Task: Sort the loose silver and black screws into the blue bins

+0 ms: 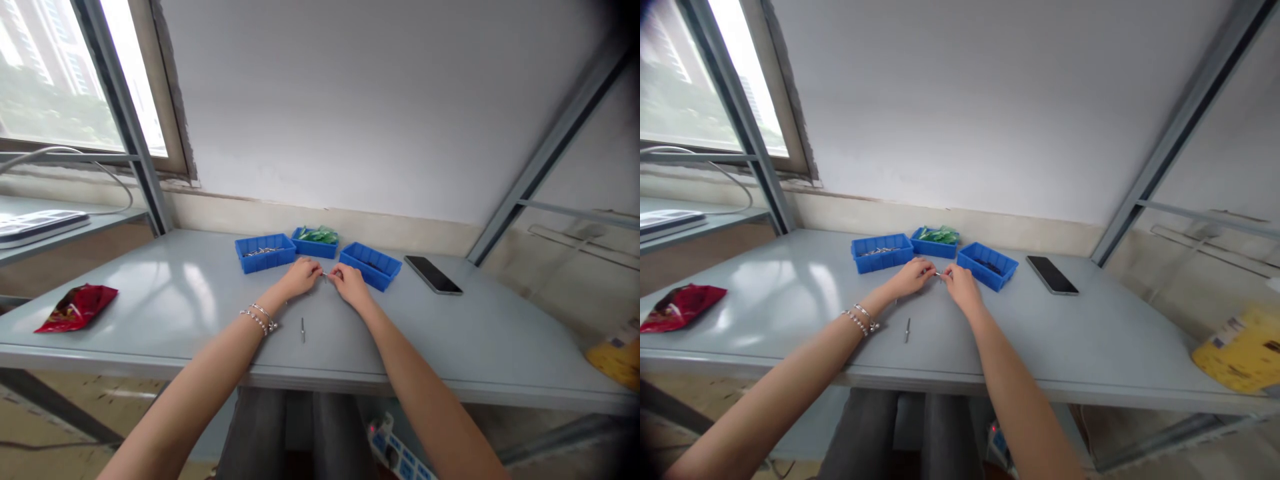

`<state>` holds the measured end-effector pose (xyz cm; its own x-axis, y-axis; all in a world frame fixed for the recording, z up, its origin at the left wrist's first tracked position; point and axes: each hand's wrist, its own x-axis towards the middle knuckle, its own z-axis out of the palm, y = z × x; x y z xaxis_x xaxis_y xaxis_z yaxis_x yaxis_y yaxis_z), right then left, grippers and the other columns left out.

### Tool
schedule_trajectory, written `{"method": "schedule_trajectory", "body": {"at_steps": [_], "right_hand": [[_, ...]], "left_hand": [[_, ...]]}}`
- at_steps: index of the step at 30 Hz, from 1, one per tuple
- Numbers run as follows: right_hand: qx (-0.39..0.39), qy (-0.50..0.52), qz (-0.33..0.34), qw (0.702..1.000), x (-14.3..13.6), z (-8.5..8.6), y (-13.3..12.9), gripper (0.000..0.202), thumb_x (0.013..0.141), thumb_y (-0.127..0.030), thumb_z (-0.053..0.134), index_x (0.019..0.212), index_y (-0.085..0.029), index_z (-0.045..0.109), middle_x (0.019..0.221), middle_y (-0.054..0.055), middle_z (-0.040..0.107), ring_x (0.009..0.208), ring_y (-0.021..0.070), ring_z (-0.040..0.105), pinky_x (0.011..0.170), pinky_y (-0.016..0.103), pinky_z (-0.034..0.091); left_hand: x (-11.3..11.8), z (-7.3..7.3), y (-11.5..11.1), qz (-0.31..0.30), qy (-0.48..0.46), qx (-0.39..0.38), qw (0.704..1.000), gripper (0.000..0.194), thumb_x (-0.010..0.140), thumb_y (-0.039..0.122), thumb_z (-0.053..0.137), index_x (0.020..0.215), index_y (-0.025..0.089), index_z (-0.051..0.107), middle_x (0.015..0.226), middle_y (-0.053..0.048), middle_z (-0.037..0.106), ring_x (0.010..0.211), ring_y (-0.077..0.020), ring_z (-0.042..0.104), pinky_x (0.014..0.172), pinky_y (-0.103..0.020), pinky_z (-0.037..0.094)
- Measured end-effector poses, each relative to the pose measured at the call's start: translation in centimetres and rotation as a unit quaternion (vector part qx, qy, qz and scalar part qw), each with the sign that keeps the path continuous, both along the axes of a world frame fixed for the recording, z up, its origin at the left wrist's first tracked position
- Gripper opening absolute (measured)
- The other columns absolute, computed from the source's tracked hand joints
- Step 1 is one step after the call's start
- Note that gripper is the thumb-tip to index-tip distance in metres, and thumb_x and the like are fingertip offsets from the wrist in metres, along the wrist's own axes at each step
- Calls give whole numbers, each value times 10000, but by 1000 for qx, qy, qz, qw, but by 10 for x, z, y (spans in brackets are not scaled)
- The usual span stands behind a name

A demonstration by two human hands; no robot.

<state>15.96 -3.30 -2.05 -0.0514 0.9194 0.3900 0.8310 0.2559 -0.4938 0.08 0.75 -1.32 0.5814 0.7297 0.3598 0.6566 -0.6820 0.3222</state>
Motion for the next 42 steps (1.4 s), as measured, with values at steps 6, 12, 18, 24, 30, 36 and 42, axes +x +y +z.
{"method": "schedule_trajectory", "body": {"at_steps": [6, 12, 18, 24, 30, 36, 42], "right_hand": [[10, 20, 23, 999, -1, -1, 1, 90, 789, -221, 540, 761, -151, 589, 634, 14, 578, 582, 113, 488, 585, 220, 317], [11, 36, 13, 999, 0, 0, 0, 122, 792, -231, 535, 834, -148, 614, 690, 32, 602, 659, 132, 532, 633, 224, 356], [9, 5, -8, 1000, 2, 0, 1, 164, 818, -222, 489, 821, -149, 636, 769, 65, 625, 723, 163, 550, 665, 250, 361], [2, 5, -1, 1000, 3, 1, 0, 167, 808, -227, 498, 808, -164, 652, 723, 49, 619, 694, 157, 542, 654, 248, 360], [7, 16, 11, 1000, 3, 2, -2, 189, 807, -255, 497, 831, -181, 669, 700, 33, 611, 664, 142, 531, 630, 233, 356], [4, 18, 13, 1000, 3, 1, -2, 179, 801, -271, 513, 820, -184, 668, 702, 32, 613, 663, 141, 530, 634, 232, 358], [7, 6, -7, 1000, 4, 1, 0, 187, 807, -268, 503, 836, -183, 667, 737, 46, 622, 691, 152, 542, 650, 244, 365]], "left_hand": [[1, 4, -5, -17, -15, -11, 1000, 224, 838, 215, 406, 812, 128, 611, 782, -77, 592, 793, -176, 506, 746, -286, 390], [1, 5, -3, -7, -58, -4, 998, 184, 830, 187, 425, 804, 119, 593, 773, -65, 560, 737, -146, 483, 727, -271, 385], [-1, -1, 4, -2, -100, 21, 995, 167, 835, 196, 423, 802, 134, 574, 771, -51, 520, 740, -143, 465, 724, -275, 381], [-2, 1, 2, -4, -108, 10, 994, 145, 823, 200, 448, 809, 136, 577, 787, -47, 522, 737, -135, 471, 729, -271, 390], [-1, 5, -4, -38, -92, -7, 995, 173, 823, 244, 468, 863, 146, 604, 808, -46, 562, 721, -128, 488, 744, -276, 398], [-1, 4, -4, -32, -80, -4, 996, 160, 808, 239, 488, 849, 142, 609, 815, -53, 573, 734, -137, 497, 749, -285, 400], [-2, 3, -2, -20, -84, -1, 996, 169, 805, 246, 482, 843, 141, 609, 816, -60, 560, 739, -141, 501, 786, -303, 409]]}}
